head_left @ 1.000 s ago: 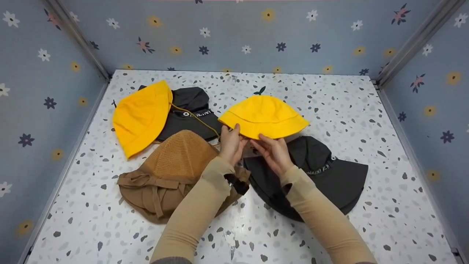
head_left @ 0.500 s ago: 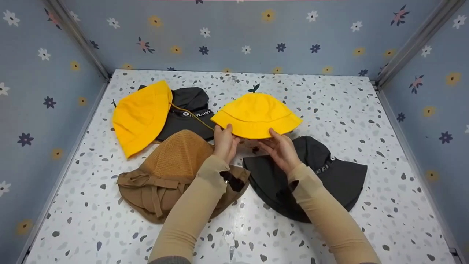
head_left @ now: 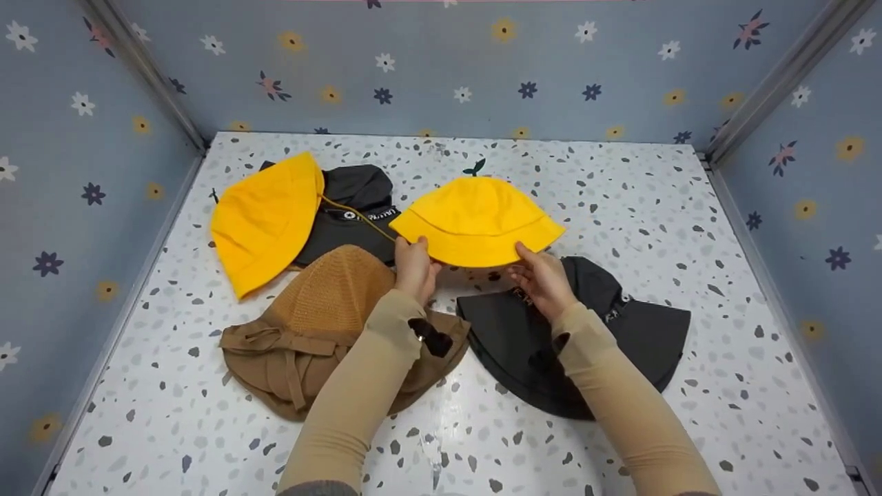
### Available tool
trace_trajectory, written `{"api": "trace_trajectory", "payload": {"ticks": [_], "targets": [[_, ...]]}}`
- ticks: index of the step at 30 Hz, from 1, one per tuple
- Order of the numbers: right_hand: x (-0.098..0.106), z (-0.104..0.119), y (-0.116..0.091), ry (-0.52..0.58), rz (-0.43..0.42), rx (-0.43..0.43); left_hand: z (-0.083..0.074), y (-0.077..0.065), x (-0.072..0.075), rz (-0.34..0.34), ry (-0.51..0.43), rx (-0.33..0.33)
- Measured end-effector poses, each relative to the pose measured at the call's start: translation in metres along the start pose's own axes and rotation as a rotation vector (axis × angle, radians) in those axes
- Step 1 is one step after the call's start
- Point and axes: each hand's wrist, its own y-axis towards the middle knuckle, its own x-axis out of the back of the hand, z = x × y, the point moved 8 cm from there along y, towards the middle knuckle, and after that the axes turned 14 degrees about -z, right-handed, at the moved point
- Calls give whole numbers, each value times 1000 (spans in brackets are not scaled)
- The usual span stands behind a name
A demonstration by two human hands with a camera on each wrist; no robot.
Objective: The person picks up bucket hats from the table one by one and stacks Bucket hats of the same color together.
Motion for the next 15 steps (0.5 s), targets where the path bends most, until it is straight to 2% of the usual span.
{"api": "trace_trajectory", "payload": {"ticks": [6, 10, 15], "targets": [[3, -3, 6, -117, -29, 34, 3, 5, 3, -3, 81, -5], [2, -5, 9, -128, -32, 39, 5, 8, 5, -10, 111, -1], [2, -10, 11, -117, -40, 17, 6, 12, 8, -22, 210, -20]]}}
